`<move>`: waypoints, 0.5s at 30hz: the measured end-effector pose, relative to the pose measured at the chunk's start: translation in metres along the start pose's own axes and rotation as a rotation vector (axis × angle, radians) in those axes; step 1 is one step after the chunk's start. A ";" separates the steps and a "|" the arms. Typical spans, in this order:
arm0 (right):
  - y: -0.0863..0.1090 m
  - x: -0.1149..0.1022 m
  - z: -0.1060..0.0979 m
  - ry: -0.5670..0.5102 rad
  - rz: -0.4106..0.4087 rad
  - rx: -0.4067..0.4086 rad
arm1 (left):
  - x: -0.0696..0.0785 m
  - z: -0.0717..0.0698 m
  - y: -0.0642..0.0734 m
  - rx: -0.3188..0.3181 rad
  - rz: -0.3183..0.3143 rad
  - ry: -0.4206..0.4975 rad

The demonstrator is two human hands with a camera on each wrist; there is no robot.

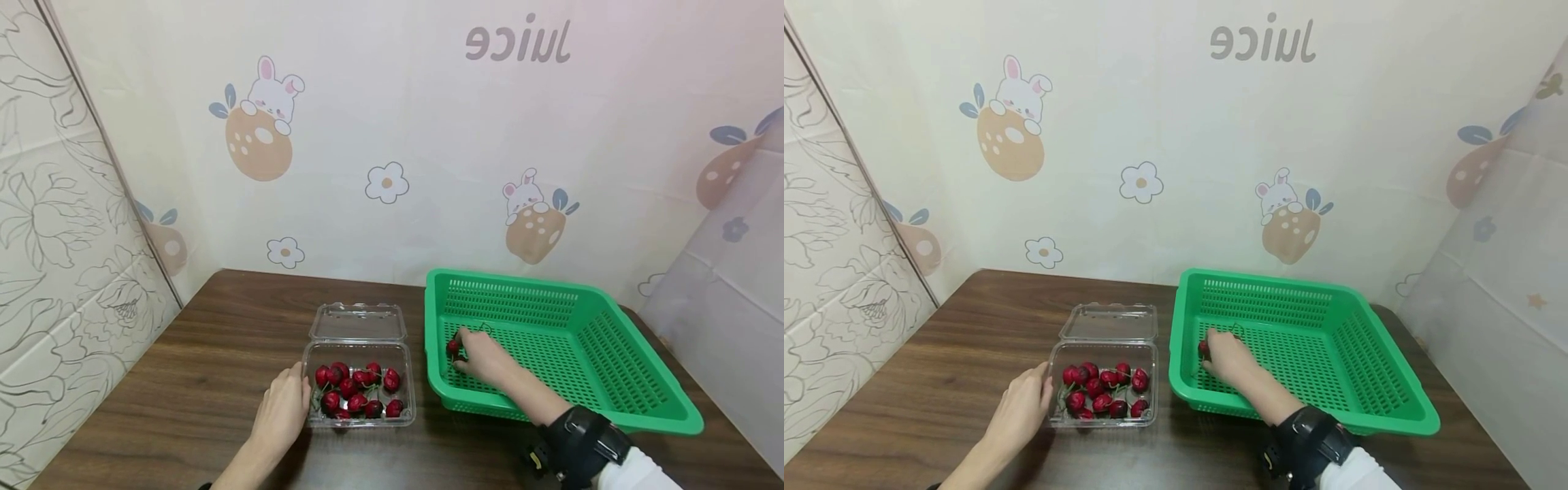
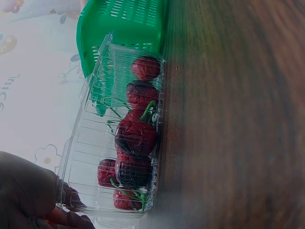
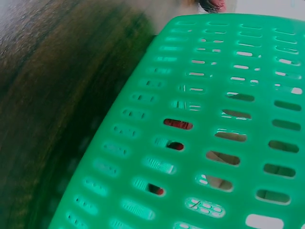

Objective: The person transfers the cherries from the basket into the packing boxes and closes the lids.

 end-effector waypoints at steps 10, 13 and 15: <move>-0.002 -0.004 -0.001 0.046 -0.033 -0.004 | -0.001 0.000 0.000 0.000 -0.007 -0.005; -0.005 -0.005 0.000 0.069 -0.039 -0.020 | -0.001 0.000 0.000 0.006 -0.006 -0.005; -0.007 -0.005 0.001 0.080 -0.033 -0.043 | -0.001 0.000 0.000 0.007 -0.001 -0.005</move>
Point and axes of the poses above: each hand's wrist, its own y-axis away from the middle knuckle, its own z-axis out of the palm, x = y × z, the point moved 8 cm from there along -y, towards the middle knuckle, and after that the axes turned 6 degrees about y, right-handed, at the moved point
